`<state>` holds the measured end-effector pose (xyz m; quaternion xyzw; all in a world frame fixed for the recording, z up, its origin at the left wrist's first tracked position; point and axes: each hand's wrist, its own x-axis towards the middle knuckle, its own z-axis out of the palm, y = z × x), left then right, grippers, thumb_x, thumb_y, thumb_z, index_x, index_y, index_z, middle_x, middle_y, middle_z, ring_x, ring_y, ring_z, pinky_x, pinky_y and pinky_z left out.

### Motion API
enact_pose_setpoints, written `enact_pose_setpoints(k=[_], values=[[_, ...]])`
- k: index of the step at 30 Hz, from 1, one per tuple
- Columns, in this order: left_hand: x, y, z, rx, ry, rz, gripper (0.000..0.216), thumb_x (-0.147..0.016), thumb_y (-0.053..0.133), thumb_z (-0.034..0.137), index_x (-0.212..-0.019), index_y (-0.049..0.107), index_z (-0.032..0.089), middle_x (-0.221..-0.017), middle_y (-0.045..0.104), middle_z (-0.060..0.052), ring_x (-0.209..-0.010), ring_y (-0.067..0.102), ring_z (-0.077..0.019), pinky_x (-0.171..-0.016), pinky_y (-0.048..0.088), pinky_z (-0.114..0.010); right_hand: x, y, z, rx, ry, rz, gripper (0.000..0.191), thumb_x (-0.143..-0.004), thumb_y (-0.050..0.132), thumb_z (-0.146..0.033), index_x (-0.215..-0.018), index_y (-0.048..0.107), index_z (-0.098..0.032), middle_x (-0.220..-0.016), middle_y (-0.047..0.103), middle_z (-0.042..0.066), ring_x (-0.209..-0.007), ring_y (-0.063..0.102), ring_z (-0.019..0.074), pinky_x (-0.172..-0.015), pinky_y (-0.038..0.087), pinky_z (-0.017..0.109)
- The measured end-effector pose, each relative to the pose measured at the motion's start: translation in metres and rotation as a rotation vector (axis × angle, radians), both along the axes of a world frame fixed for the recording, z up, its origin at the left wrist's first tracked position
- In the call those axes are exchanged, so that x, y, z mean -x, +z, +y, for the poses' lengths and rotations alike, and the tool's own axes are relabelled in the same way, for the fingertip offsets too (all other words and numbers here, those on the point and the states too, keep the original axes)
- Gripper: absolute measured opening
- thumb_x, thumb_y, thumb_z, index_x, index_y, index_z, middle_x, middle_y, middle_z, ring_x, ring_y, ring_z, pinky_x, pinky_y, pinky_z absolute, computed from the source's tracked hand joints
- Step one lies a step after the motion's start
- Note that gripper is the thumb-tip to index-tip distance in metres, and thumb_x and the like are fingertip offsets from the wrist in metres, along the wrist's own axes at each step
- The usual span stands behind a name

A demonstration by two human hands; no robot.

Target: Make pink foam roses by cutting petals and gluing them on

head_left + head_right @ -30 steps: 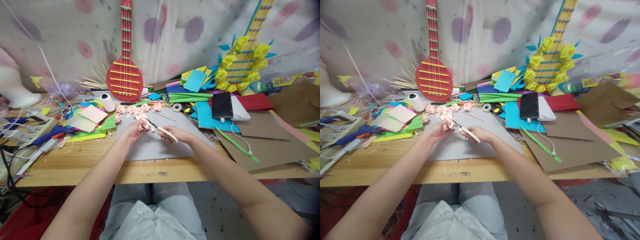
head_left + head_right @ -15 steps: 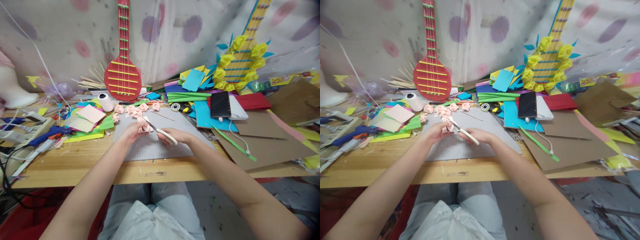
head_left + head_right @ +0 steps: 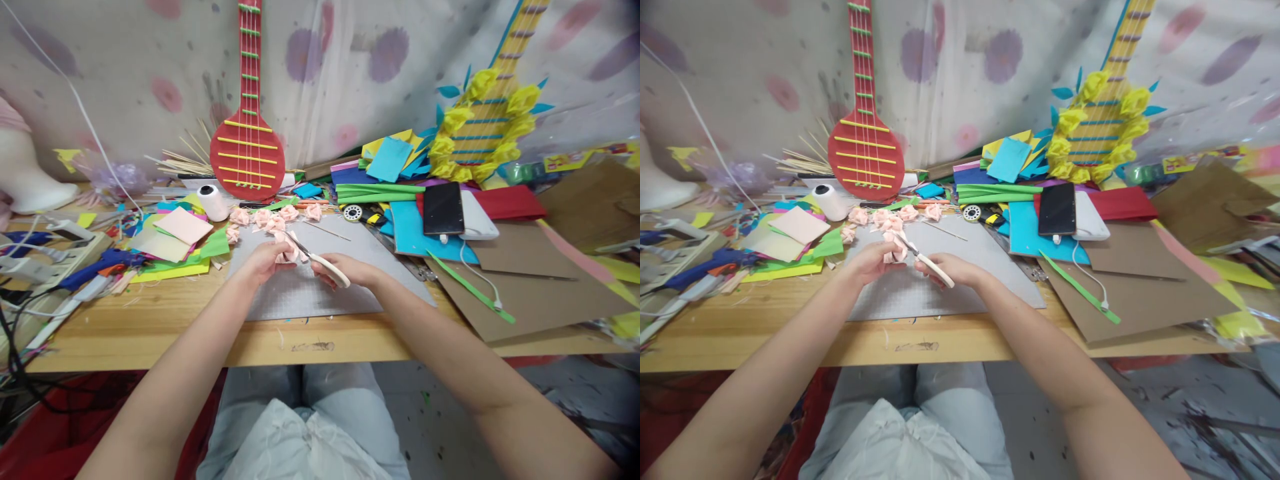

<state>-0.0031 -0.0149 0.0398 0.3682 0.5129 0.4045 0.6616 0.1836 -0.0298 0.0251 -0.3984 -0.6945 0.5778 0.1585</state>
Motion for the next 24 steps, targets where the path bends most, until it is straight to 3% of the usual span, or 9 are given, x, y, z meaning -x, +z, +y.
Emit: enact_pose_setpoints(k=[14,19,24], values=[[0.003,0.000,0.006,0.087,-0.046,-0.005,0.008,-0.054,0.058,0.010,-0.060,0.056,0.014,-0.055,0.054,0.002,-0.052,0.049,-0.0078,-0.059,0.049,-0.024,0.005,-0.002,-0.001,0.071,-0.105,-0.010,0.052,-0.064,0.055,-0.068,-0.065,0.044,-0.017,-0.045,0.039,-0.007,-0.037,0.038,0.0057,-0.037,0.033,0.021],[0.003,-0.006,0.009,0.158,-0.065,-0.030,0.013,-0.055,0.058,0.009,-0.066,0.060,0.014,-0.060,0.060,-0.001,-0.053,0.053,-0.0100,-0.054,0.049,-0.023,0.003,-0.001,-0.001,0.095,-0.094,-0.017,0.051,-0.063,0.058,-0.066,-0.059,0.042,-0.017,-0.041,0.038,-0.007,-0.035,0.037,0.0051,-0.035,0.031,0.020],[0.002,-0.016,0.010,0.103,-0.020,-0.012,0.015,-0.056,0.060,0.010,-0.071,0.062,0.012,-0.069,0.064,-0.004,-0.058,0.057,-0.0123,-0.055,0.050,-0.025,-0.007,0.002,0.002,0.193,-0.034,0.004,0.047,-0.067,0.056,-0.062,-0.063,0.046,-0.017,-0.043,0.043,-0.005,-0.037,0.040,0.0066,-0.037,0.032,0.020]])
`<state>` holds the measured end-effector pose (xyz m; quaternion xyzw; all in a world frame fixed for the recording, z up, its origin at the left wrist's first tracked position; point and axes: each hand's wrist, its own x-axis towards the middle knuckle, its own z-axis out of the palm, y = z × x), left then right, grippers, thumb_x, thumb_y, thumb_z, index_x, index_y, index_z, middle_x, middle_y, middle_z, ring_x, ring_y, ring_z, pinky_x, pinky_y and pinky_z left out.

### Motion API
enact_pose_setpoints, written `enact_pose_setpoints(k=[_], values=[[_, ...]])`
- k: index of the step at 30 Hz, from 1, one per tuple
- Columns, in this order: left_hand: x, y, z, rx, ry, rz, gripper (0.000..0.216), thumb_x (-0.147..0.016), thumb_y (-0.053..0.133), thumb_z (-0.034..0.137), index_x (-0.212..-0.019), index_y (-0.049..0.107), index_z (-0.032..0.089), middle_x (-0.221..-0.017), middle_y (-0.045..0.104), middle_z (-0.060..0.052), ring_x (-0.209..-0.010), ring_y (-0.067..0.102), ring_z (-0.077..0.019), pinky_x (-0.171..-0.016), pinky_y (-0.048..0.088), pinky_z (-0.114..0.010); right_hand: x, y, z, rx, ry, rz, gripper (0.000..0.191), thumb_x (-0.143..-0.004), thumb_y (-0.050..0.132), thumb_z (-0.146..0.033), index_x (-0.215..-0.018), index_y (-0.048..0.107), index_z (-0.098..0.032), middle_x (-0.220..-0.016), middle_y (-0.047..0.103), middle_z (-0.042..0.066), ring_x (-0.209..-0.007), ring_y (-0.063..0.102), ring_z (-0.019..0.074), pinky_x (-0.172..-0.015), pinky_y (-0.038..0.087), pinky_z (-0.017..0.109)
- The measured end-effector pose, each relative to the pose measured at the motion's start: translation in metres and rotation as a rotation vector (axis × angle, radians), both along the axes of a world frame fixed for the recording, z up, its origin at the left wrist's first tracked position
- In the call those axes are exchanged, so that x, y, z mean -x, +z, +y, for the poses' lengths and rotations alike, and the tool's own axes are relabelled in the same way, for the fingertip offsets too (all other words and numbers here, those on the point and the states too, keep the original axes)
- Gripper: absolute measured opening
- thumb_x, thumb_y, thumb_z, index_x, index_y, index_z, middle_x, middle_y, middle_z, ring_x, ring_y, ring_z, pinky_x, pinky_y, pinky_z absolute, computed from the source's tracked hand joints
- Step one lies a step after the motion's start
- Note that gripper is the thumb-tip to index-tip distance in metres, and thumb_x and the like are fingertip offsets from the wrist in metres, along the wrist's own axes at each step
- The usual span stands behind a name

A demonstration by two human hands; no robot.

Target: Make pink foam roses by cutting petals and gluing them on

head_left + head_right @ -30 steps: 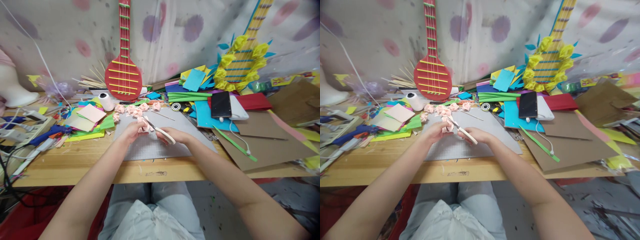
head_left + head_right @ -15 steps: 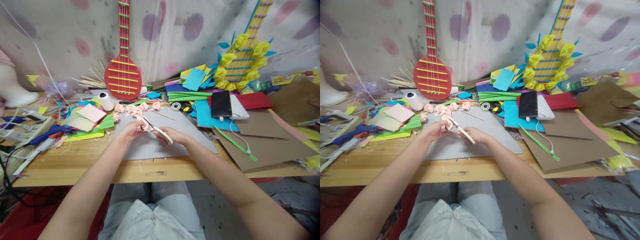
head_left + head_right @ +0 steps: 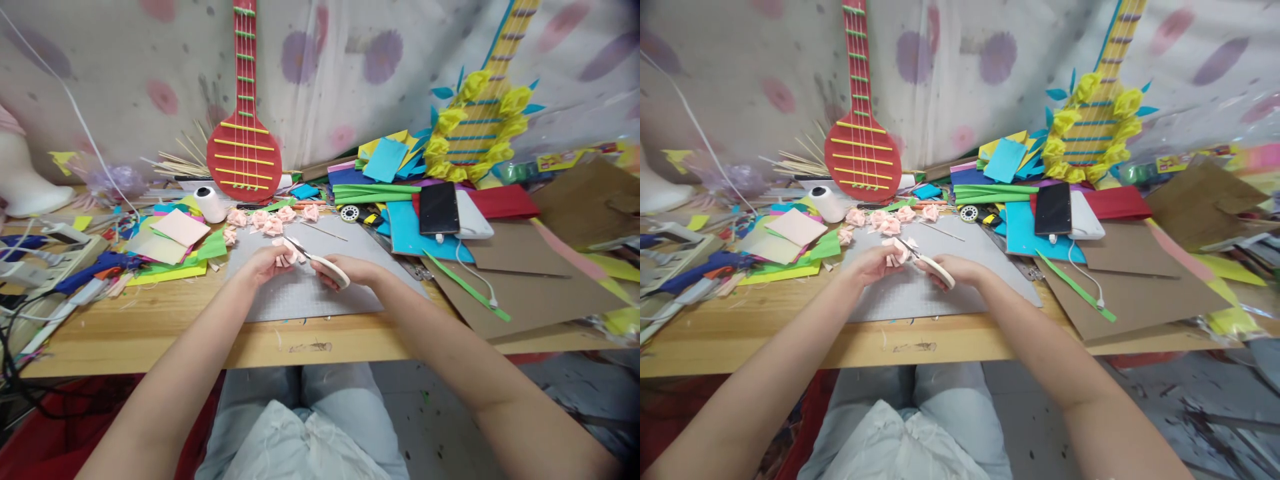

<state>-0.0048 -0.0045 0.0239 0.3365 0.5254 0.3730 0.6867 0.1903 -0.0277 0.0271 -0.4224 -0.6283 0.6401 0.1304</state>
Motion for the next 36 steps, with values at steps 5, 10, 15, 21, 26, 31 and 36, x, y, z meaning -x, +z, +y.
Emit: enact_pose_setpoints(k=[5,10,15,21,26,31,36], values=[[-0.003,-0.006,-0.003,-0.126,0.155,-0.079,0.013,-0.058,0.062,0.013,-0.071,0.061,0.011,-0.070,0.064,-0.005,-0.063,0.058,-0.0116,-0.060,0.049,-0.023,-0.002,0.003,0.003,-0.025,-0.081,0.049,0.044,-0.071,0.054,-0.060,-0.071,0.048,-0.017,-0.051,0.050,-0.003,-0.043,0.045,0.0079,-0.040,0.034,0.020],[-0.008,-0.009,-0.009,-0.182,0.127,-0.104,0.019,-0.054,0.068,0.017,-0.070,0.061,0.010,-0.066,0.063,-0.004,-0.061,0.058,-0.0114,-0.060,0.046,-0.023,0.023,-0.002,0.010,-0.247,-0.399,0.092,0.044,-0.058,0.070,-0.050,-0.071,0.045,-0.017,-0.062,0.055,-0.001,-0.055,0.051,0.0090,-0.049,0.040,0.020],[-0.007,-0.011,-0.011,-0.174,0.074,-0.127,0.019,-0.055,0.071,0.020,-0.069,0.062,0.009,-0.064,0.062,-0.003,-0.060,0.056,-0.0097,-0.063,0.045,-0.022,0.045,-0.008,0.019,-0.268,-0.508,0.208,0.041,-0.055,0.073,-0.037,-0.073,0.041,-0.019,-0.061,0.053,-0.003,-0.057,0.053,0.0103,-0.054,0.044,0.023],[-0.001,-0.010,-0.006,-0.082,0.170,-0.097,0.021,-0.056,0.073,0.020,-0.069,0.059,0.013,-0.067,0.061,-0.001,-0.054,0.052,-0.0056,-0.043,0.032,-0.015,0.042,-0.010,0.027,-0.180,-0.613,0.181,0.028,-0.059,0.066,-0.017,-0.073,0.041,-0.019,-0.059,0.053,-0.004,-0.053,0.054,0.0106,-0.055,0.046,0.025],[0.007,-0.019,0.004,-0.246,0.277,0.228,0.015,-0.059,0.069,0.022,-0.063,0.056,0.015,-0.062,0.057,0.002,-0.049,0.047,-0.0059,-0.042,0.027,-0.017,0.017,-0.011,0.034,-0.140,-0.734,0.082,0.026,-0.058,0.065,-0.012,-0.071,0.043,-0.019,-0.057,0.055,-0.002,-0.052,0.053,0.0109,-0.052,0.046,0.025],[-0.001,-0.032,0.012,-0.523,0.321,0.402,0.019,-0.059,0.069,0.020,-0.073,0.058,0.019,-0.078,0.058,0.001,-0.066,0.051,-0.0092,-0.058,0.038,-0.018,0.006,-0.018,0.033,-0.096,-0.667,0.126,0.025,-0.056,0.065,-0.014,-0.071,0.045,-0.018,-0.057,0.055,-0.001,-0.052,0.055,0.0122,-0.047,0.042,0.024],[-0.020,-0.027,0.016,-0.565,0.091,0.237,0.029,-0.068,0.059,0.015,-0.096,0.056,0.021,-0.080,0.060,-0.001,-0.072,0.055,-0.0113,-0.063,0.041,-0.020,0.005,-0.022,0.030,-0.128,-0.545,0.199,0.026,-0.054,0.067,-0.020,-0.071,0.047,-0.018,-0.058,0.055,-0.002,-0.052,0.055,0.0112,-0.048,0.042,0.024]])
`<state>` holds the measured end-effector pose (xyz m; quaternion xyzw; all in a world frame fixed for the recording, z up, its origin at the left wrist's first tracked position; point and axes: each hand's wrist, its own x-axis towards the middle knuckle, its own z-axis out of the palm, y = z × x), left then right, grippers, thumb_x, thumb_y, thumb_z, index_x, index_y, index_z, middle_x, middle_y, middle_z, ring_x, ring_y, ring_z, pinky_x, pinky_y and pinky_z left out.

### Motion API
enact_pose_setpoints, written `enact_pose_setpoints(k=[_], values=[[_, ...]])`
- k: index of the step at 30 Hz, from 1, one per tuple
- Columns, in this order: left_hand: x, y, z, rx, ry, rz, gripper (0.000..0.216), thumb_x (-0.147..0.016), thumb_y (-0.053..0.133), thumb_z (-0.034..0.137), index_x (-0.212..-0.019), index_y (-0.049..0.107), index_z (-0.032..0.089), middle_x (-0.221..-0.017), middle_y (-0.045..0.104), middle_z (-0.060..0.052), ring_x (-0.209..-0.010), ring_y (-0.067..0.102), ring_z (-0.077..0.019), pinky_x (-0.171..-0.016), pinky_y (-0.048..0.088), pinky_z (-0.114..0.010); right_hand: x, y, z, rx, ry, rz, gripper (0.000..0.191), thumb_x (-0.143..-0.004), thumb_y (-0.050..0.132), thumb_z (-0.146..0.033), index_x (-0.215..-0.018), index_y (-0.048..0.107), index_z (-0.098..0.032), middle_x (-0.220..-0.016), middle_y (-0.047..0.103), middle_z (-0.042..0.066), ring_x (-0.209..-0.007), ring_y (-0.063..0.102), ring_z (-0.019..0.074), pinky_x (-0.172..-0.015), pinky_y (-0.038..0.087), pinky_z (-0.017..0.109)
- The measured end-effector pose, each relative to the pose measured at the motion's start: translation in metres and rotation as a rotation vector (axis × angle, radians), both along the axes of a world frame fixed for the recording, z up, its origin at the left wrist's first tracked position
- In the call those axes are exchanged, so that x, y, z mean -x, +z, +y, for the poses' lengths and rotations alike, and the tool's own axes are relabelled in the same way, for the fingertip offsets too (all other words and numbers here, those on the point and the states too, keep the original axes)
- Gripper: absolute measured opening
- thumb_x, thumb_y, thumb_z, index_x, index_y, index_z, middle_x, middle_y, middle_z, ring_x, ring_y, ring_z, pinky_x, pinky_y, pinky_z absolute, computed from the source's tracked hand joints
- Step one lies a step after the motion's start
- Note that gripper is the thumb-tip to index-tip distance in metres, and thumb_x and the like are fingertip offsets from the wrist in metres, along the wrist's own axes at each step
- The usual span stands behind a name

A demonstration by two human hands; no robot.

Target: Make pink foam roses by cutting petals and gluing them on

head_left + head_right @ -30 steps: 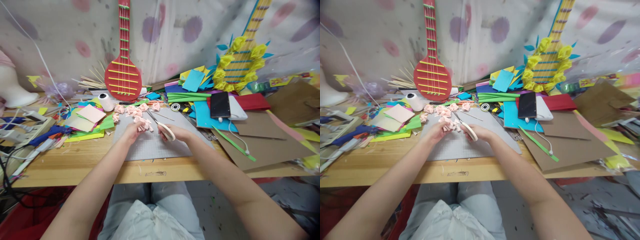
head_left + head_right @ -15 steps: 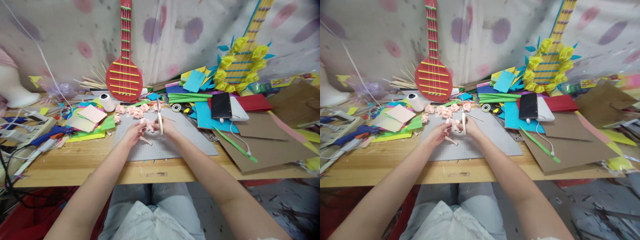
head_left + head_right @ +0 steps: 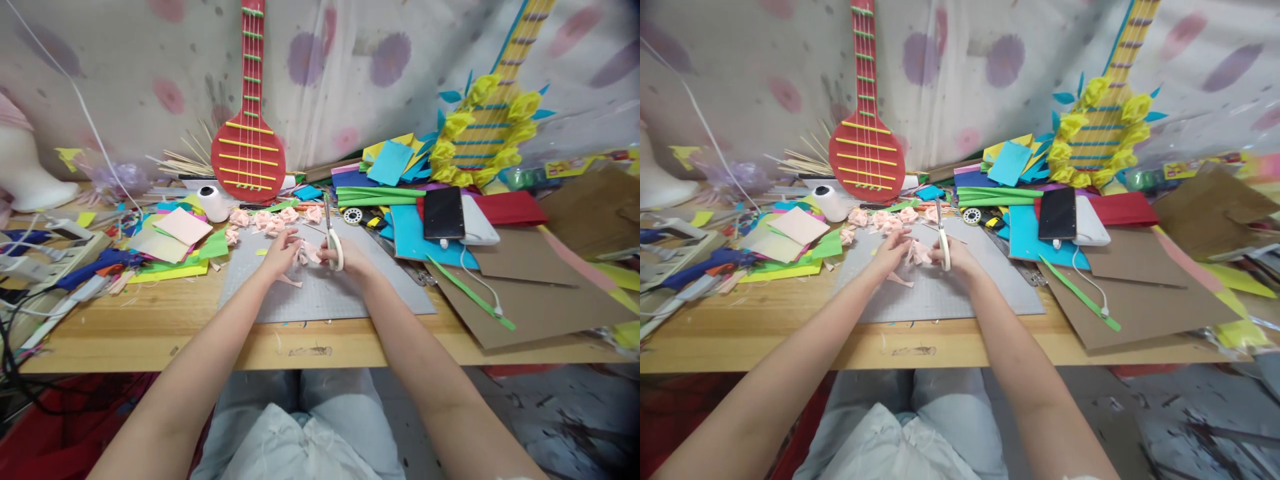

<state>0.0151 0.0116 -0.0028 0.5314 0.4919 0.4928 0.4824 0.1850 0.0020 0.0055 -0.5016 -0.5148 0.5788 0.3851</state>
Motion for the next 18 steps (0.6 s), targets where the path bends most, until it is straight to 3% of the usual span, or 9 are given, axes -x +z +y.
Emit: enact_pose_setpoints(k=[4,8,14,18], values=[[-0.005,0.005,-0.001,0.069,-0.012,0.020,0.021,-0.073,0.048,0.012,-0.092,0.053,0.019,-0.056,0.048,0.005,-0.049,0.044,-0.0088,-0.048,0.034,-0.019,-0.001,0.003,-0.003,0.012,0.020,0.048,0.031,-0.052,0.069,-0.022,-0.072,0.047,-0.018,-0.058,0.054,-0.003,-0.051,0.055,0.0109,-0.047,0.041,0.023],[-0.003,0.004,-0.003,0.019,0.083,0.039,0.018,-0.073,0.046,0.011,-0.089,0.047,0.020,-0.052,0.040,0.008,-0.041,0.034,-0.0067,-0.043,0.030,-0.018,-0.001,0.007,-0.005,0.045,0.043,0.075,0.031,-0.049,0.070,-0.021,-0.071,0.049,-0.017,-0.056,0.055,-0.003,-0.049,0.055,0.0112,-0.045,0.040,0.022],[0.001,-0.004,0.000,-0.099,0.063,0.076,0.021,-0.074,0.044,0.012,-0.093,0.043,0.020,-0.059,0.043,0.007,-0.047,0.039,-0.0081,-0.047,0.033,-0.019,0.000,0.008,-0.006,0.065,0.083,0.120,0.028,-0.049,0.069,-0.021,-0.070,0.051,-0.016,-0.053,0.055,-0.003,-0.046,0.055,0.0115,-0.042,0.039,0.021],[0.011,-0.004,0.007,-0.261,0.060,0.254,0.022,-0.074,0.044,0.013,-0.095,0.047,0.020,-0.063,0.044,0.005,-0.058,0.045,-0.0100,-0.059,0.037,-0.022,-0.007,0.008,-0.007,0.106,0.121,0.142,0.030,-0.048,0.070,-0.021,-0.071,0.051,-0.017,-0.052,0.055,-0.003,-0.045,0.055,0.0115,-0.040,0.039,0.021]])
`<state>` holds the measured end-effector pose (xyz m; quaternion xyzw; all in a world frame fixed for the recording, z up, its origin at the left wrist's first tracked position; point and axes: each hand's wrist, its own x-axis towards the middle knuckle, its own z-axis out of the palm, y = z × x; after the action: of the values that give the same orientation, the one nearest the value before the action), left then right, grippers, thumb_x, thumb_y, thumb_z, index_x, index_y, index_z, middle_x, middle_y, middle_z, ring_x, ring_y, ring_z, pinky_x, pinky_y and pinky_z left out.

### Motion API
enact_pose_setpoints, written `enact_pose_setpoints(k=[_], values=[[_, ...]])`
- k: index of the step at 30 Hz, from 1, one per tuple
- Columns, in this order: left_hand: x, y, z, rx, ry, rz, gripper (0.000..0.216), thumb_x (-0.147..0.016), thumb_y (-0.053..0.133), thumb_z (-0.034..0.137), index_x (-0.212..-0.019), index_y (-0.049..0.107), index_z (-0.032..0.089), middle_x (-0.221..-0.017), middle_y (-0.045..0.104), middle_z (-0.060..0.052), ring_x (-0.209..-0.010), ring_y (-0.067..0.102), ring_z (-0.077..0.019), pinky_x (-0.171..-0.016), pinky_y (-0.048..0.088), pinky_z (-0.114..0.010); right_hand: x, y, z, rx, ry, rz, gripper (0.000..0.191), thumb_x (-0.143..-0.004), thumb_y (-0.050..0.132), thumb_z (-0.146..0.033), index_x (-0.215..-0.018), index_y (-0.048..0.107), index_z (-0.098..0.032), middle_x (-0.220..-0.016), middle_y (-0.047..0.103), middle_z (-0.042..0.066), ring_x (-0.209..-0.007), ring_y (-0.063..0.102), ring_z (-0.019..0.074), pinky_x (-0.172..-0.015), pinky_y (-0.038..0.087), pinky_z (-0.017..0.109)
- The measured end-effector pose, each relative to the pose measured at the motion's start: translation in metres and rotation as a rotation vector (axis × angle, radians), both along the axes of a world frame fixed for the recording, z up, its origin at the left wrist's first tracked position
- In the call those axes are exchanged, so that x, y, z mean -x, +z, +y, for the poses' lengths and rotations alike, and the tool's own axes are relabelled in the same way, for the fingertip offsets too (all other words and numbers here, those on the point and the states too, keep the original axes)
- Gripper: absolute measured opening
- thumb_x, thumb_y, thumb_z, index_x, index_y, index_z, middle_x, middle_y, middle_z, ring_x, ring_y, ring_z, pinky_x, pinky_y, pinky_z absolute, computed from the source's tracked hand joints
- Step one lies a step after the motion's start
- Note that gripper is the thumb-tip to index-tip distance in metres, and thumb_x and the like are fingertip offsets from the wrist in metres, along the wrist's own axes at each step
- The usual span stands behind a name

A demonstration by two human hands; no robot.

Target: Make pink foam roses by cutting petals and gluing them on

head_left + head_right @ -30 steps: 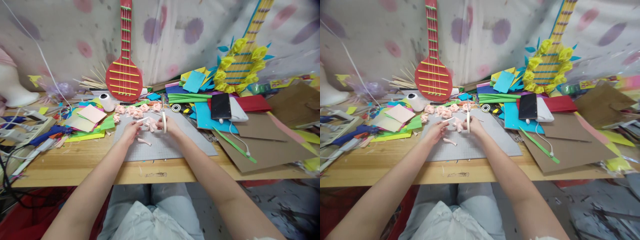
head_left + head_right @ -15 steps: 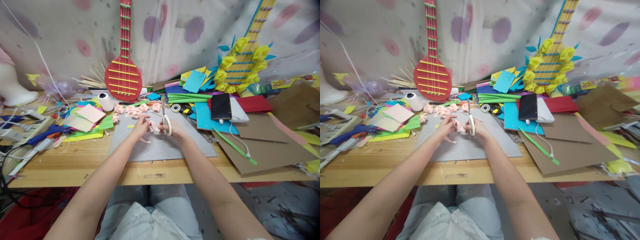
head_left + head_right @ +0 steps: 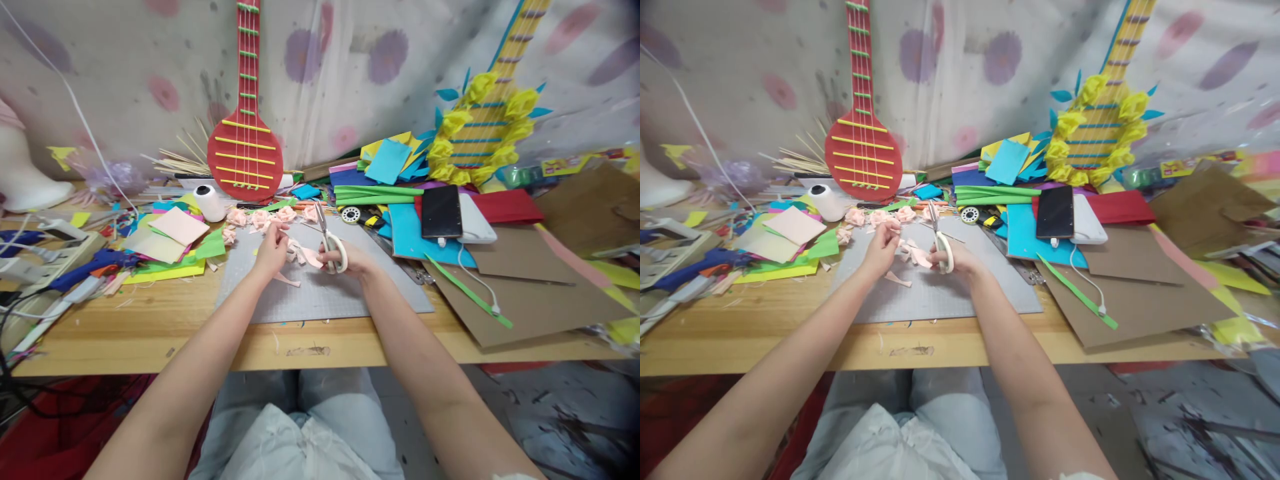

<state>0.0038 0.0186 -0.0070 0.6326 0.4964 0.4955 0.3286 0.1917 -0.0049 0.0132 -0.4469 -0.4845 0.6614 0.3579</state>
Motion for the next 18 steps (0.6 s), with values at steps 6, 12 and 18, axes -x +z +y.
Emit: enact_pose_setpoints(k=[6,12,18], values=[[0.014,0.010,-0.001,-0.049,0.056,0.408,0.024,-0.077,0.043,0.014,-0.096,0.056,0.019,-0.087,0.058,-0.004,-0.088,0.054,-0.0178,-0.082,0.041,-0.034,-0.012,-0.002,0.003,0.017,0.003,0.032,0.034,-0.048,0.072,-0.023,-0.073,0.051,-0.017,-0.053,0.056,-0.003,-0.047,0.056,0.0121,-0.042,0.039,0.021],[-0.013,-0.004,-0.021,-0.210,-0.052,0.839,0.047,-0.084,0.042,0.037,-0.123,0.050,0.013,-0.138,0.036,-0.016,-0.131,0.026,-0.0301,-0.106,0.024,-0.045,-0.017,-0.008,0.003,-0.007,-0.088,0.030,0.035,-0.047,0.075,-0.025,-0.072,0.053,-0.017,-0.053,0.057,-0.002,-0.047,0.055,0.0117,-0.044,0.040,0.022],[-0.028,-0.019,-0.024,-0.127,-0.173,1.016,0.044,-0.088,0.031,0.029,-0.126,0.046,0.012,-0.140,0.037,-0.016,-0.133,0.027,-0.0292,-0.106,0.024,-0.049,-0.017,-0.008,-0.003,-0.009,-0.106,0.025,0.037,-0.046,0.076,-0.026,-0.071,0.051,-0.017,-0.054,0.057,-0.002,-0.048,0.054,0.0119,-0.043,0.038,0.022]])
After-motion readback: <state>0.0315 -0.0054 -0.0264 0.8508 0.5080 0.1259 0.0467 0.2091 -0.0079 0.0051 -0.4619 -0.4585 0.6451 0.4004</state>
